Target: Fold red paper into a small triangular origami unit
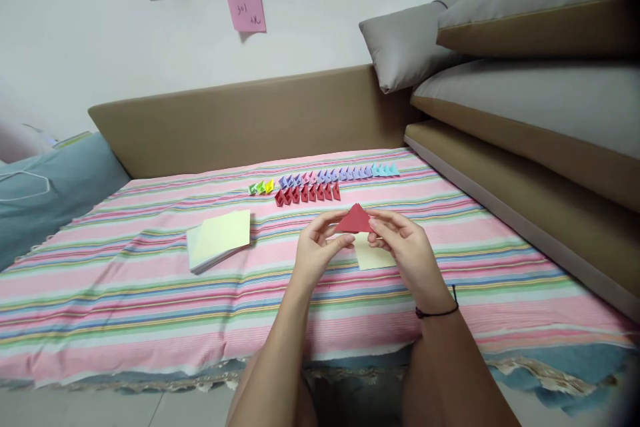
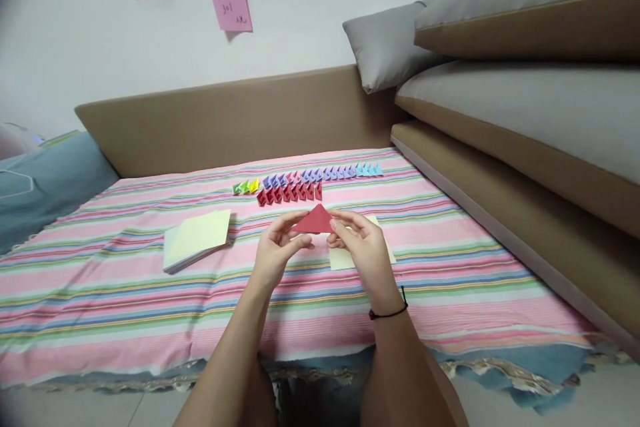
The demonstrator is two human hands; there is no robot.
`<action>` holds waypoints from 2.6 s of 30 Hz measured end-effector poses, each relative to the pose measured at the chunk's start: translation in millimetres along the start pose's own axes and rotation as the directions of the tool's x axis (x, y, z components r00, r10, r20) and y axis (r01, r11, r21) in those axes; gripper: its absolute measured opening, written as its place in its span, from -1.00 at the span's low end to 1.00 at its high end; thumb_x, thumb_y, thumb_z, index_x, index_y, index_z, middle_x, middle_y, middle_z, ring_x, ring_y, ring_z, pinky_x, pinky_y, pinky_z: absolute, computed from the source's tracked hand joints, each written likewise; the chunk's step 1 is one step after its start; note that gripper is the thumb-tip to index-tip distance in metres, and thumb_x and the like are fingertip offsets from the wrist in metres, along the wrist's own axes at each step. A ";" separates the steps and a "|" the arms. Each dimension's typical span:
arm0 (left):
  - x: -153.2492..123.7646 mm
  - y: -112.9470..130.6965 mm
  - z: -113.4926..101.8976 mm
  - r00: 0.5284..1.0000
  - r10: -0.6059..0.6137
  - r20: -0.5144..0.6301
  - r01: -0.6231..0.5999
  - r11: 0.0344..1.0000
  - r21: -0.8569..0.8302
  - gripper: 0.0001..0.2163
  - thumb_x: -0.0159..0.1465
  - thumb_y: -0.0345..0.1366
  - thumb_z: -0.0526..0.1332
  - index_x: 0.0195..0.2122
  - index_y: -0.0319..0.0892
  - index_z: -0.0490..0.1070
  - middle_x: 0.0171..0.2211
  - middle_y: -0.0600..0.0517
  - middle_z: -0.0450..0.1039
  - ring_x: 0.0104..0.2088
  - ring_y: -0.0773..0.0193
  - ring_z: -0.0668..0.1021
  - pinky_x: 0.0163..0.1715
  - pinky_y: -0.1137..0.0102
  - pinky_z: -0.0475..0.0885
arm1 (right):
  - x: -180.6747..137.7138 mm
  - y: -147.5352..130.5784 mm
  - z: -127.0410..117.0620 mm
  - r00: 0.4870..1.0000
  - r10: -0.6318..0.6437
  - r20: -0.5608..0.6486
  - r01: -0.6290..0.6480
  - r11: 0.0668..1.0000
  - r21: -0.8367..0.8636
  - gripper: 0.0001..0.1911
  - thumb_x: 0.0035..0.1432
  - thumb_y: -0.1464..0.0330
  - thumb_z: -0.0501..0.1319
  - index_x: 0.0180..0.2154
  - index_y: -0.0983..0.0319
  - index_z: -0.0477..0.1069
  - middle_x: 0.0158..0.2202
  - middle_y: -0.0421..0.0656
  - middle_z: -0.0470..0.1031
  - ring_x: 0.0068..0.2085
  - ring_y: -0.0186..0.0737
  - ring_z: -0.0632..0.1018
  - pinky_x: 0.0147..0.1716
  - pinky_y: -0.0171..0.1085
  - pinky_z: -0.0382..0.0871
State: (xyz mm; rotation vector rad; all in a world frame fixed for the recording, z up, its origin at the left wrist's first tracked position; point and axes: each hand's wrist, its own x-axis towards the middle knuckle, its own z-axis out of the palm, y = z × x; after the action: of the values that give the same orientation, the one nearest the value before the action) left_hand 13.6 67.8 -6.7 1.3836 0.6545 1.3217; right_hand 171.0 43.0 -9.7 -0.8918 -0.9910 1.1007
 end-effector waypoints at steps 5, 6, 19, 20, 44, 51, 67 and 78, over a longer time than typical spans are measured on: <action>1.3 0.5 1.6 0.992 0.050 -0.116 -0.041 0.996 0.082 -0.74 0.12 -0.26 0.31 -0.15 -0.13 0.49 -0.09 -0.05 0.50 -0.14 0.17 0.55 -0.32 0.39 0.57 | 0.4 3.6 4.9 0.995 0.054 0.087 -0.050 0.998 -0.049 -0.62 -0.06 0.25 0.38 -0.16 0.24 0.50 -0.38 -0.17 0.57 -0.39 -0.29 0.56 -0.32 -0.29 0.47; 1.5 0.7 1.4 0.992 0.048 -0.120 -0.037 0.995 0.092 -0.75 0.14 -0.25 0.30 -0.14 -0.14 0.48 -0.07 -0.05 0.49 -0.13 0.16 0.54 -0.30 0.37 0.57 | 0.3 4.0 5.7 0.994 0.050 0.102 -0.041 0.996 -0.082 -0.62 -0.07 0.24 0.38 -0.17 0.25 0.50 -0.35 -0.15 0.58 -0.37 -0.26 0.57 -0.31 -0.27 0.48; -2.2 -13.8 -2.1 0.951 0.272 0.148 -0.305 0.735 0.605 -0.60 0.22 -0.47 0.07 0.04 0.02 0.41 0.04 -0.05 0.40 0.02 0.18 0.46 -0.19 0.35 0.51 | -1.9 13.2 12.4 0.962 -0.266 0.063 0.249 0.761 -0.599 -0.75 0.13 0.39 0.08 -0.21 0.18 0.49 -0.26 -0.09 0.56 -0.27 -0.14 0.56 -0.30 -0.22 0.46; -2.0 -13.7 -1.7 0.949 0.265 0.171 -0.314 0.739 0.596 -0.60 0.21 -0.47 0.08 0.04 0.02 0.41 0.06 -0.06 0.37 0.04 0.17 0.44 -0.14 0.32 0.49 | -1.6 13.1 12.2 0.960 -0.276 0.039 0.247 0.778 -0.578 -0.75 0.11 0.41 0.08 -0.21 0.19 0.49 -0.22 -0.08 0.55 -0.25 -0.14 0.56 -0.29 -0.23 0.46; 0.2 -4.1 1.2 0.956 -0.263 -0.129 0.263 0.965 -0.014 -0.69 -0.11 -0.27 0.45 -0.32 -0.23 0.52 -0.37 -0.01 0.57 -0.37 0.27 0.57 -0.31 0.38 0.47 | 1.1 15.8 4.1 0.997 0.036 0.073 -0.027 0.992 -0.123 -0.71 -0.06 0.20 0.36 -0.31 0.25 0.54 -0.32 -0.10 0.61 -0.27 -0.12 0.60 -0.23 -0.15 0.53; 0.6 -8.5 2.2 0.940 -0.252 -0.231 0.258 0.966 -0.002 -0.78 -0.07 -0.20 0.42 -0.52 -0.26 0.52 -0.55 0.04 0.49 -0.52 0.37 0.48 -0.46 0.46 0.38 | -0.5 17.0 8.3 0.989 0.128 0.069 -0.121 0.988 -0.096 -0.70 -0.08 0.20 0.37 -0.33 0.26 0.53 -0.34 -0.10 0.60 -0.26 -0.13 0.61 -0.25 -0.18 0.54; 2.8 2.6 -17.9 0.949 -0.308 -0.070 0.314 0.944 0.101 -0.72 -0.07 -0.23 0.42 -0.33 -0.22 0.54 -0.43 0.00 0.54 -0.42 0.30 0.54 -0.37 0.41 0.43 | 0.5 17.6 8.5 0.984 0.060 0.170 -0.012 0.963 -0.270 -0.76 -0.03 0.21 0.31 -0.37 0.26 0.52 -0.44 -0.15 0.57 -0.40 -0.22 0.55 -0.35 -0.26 0.41; 2.0 -7.9 -7.5 0.980 -0.096 -0.172 0.144 0.945 0.293 -0.81 0.00 -0.20 0.37 -0.48 -0.23 0.57 -0.53 0.00 0.53 -0.50 0.28 0.48 -0.45 0.40 0.36 | 1.8 20.7 4.6 0.995 0.081 0.051 -0.068 0.973 -0.221 -0.67 -0.13 0.19 0.39 -0.34 0.28 0.52 -0.47 -0.12 0.58 -0.38 -0.18 0.58 -0.30 -0.20 0.45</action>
State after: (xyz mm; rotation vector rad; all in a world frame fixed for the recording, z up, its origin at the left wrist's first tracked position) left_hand 9.2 74.2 -14.6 1.4661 1.0698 1.2767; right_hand 160.9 49.7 -27.2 -1.0866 -1.1521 1.0999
